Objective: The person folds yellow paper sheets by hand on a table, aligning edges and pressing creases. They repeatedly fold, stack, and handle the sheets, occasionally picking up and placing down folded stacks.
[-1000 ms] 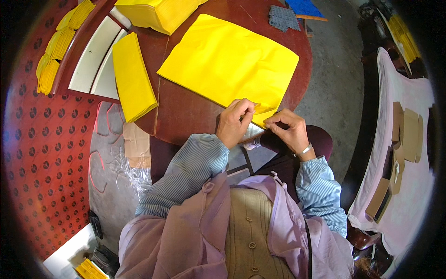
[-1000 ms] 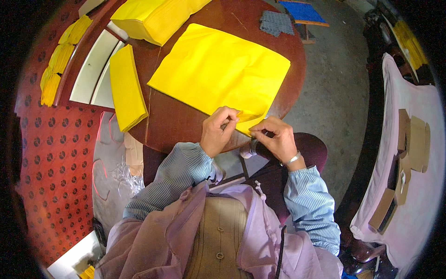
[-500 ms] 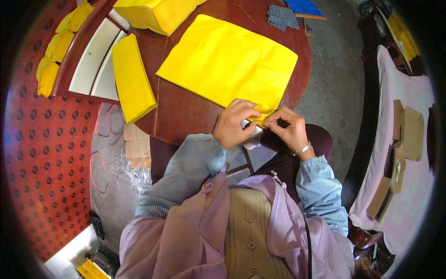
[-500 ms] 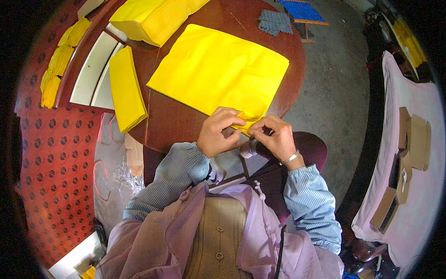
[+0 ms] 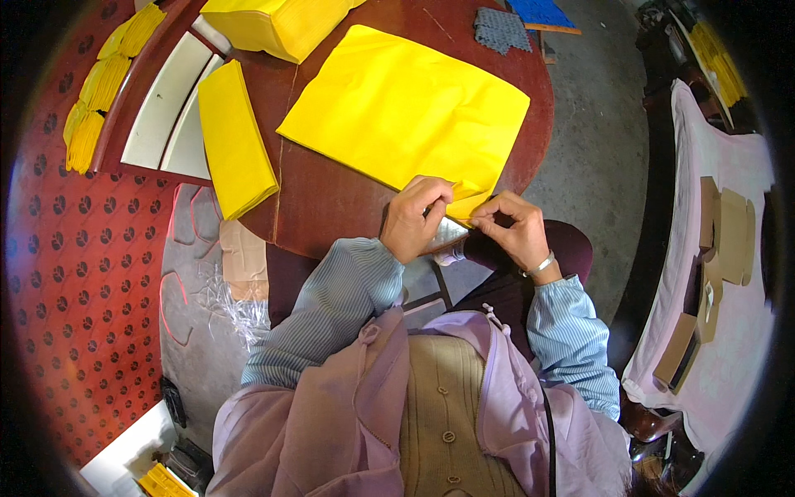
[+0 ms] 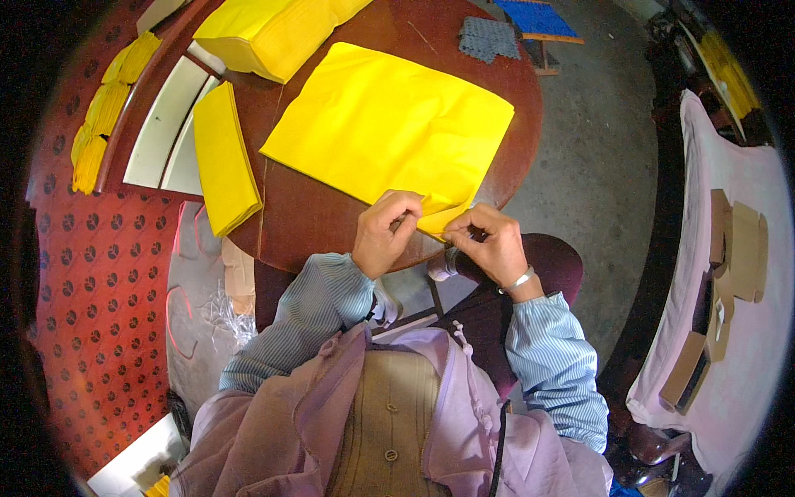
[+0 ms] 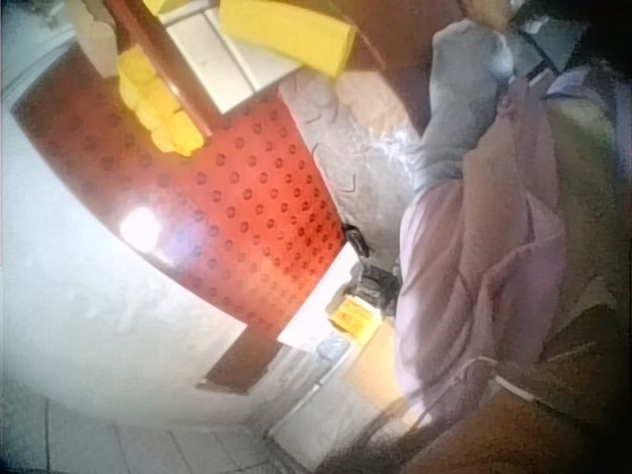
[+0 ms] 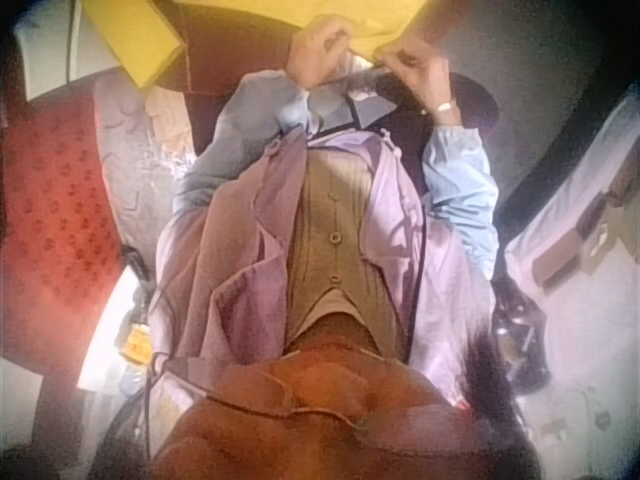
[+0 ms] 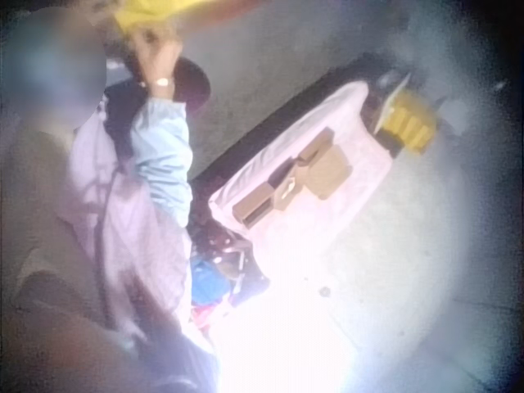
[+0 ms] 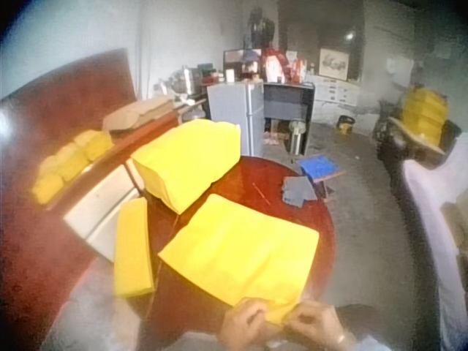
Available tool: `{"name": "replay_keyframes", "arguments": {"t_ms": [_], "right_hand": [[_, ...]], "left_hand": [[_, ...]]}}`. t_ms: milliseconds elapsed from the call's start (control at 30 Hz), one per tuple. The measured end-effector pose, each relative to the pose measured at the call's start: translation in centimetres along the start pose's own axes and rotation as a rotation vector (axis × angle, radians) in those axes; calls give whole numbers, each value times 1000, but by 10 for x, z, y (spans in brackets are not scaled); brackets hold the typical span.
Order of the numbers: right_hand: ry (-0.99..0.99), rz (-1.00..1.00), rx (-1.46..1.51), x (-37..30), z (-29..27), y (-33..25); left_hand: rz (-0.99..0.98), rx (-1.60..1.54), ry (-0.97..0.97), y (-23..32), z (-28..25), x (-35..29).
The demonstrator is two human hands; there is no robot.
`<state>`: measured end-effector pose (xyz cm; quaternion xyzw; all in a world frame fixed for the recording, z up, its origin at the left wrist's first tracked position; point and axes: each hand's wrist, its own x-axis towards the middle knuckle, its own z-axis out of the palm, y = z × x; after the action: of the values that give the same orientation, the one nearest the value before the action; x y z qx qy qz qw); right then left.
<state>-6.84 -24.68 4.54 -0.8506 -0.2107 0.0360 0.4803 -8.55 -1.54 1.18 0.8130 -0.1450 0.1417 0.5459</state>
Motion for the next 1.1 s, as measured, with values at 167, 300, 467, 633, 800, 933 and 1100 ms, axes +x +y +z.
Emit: {"name": "replay_keyframes", "arguments": {"t_ms": [167,300,467,633,800,933,1100], "right_hand": [[-8,29,10,1,0,0],[-10,85,66,1,0,-1],[-26,128,99,1,-1,0],[-45,131,107,1,0,2],[-46,126,115,1,0,2],[-42,121,105,1,0,1],[-27,111,114,1,0,0]], "left_hand": [[39,13,-50,1,-4,2],[65,17,-55,1,-4,2],[77,30,-65,-2,-3,2],[75,34,-84,-3,-4,1],[86,28,-129,-3,-7,3],[115,42,-135,-4,-8,4],[105,58,-140,-4,-8,3]]}}
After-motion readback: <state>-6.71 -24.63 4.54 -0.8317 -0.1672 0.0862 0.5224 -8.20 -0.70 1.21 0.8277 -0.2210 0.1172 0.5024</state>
